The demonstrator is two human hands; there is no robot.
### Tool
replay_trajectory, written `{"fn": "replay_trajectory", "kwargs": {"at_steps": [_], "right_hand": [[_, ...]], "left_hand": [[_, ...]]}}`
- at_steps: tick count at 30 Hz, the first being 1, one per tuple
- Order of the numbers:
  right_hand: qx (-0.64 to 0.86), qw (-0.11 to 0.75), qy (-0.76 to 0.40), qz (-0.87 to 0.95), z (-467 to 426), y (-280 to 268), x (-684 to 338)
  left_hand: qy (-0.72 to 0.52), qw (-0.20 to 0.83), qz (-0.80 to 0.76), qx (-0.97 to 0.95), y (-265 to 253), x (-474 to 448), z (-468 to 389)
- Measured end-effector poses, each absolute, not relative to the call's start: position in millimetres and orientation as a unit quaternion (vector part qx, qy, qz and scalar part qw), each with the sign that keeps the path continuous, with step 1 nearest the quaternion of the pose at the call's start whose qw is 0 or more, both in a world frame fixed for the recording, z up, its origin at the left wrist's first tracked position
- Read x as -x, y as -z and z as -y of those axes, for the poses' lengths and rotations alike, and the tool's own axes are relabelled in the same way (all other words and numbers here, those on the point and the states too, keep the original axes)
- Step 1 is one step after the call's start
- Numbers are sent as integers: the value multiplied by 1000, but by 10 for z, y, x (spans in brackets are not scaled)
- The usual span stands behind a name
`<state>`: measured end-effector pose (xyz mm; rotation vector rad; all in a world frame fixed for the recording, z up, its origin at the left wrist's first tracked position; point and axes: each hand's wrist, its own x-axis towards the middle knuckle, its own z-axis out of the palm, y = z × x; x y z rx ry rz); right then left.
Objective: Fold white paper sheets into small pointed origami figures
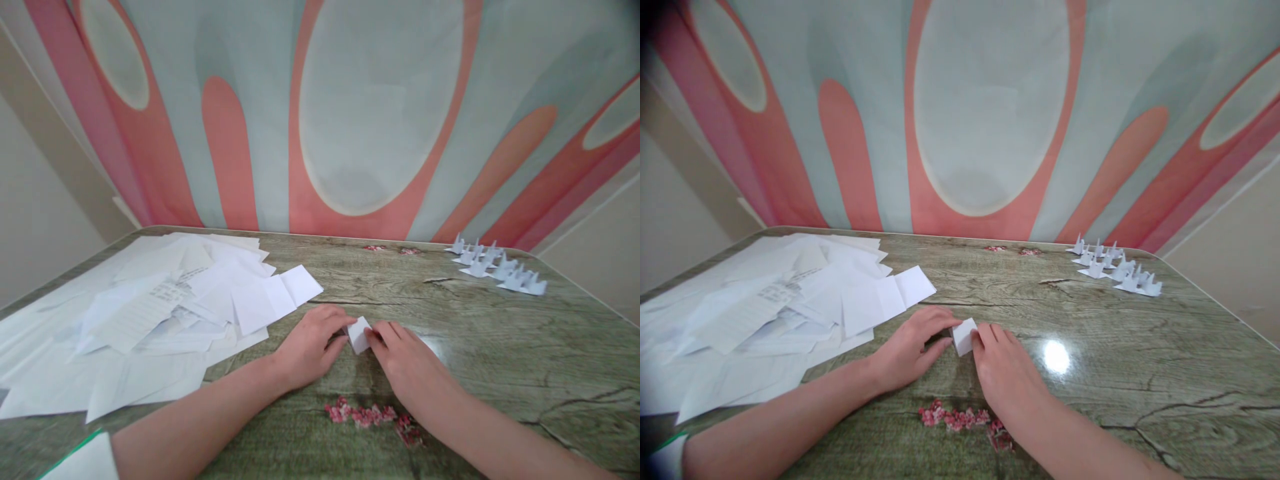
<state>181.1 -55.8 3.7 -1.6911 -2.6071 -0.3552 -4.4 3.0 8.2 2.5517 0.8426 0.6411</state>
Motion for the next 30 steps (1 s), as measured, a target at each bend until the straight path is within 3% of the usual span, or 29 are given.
{"fn": "replay_trajectory", "kwargs": {"at_steps": [12,20,30], "right_hand": [[470,96,15,877,367,19,-1945],[461,189,-131,857,291,-28,-1989],[440,213,-239,839,235,-19,-2065]], "left_hand": [[-216,164,-286,-919,-71,49,-44],[-199,195,-238,-930,-104,40,-43],[-166,207,-242,-933,-105,36,-54]]}}
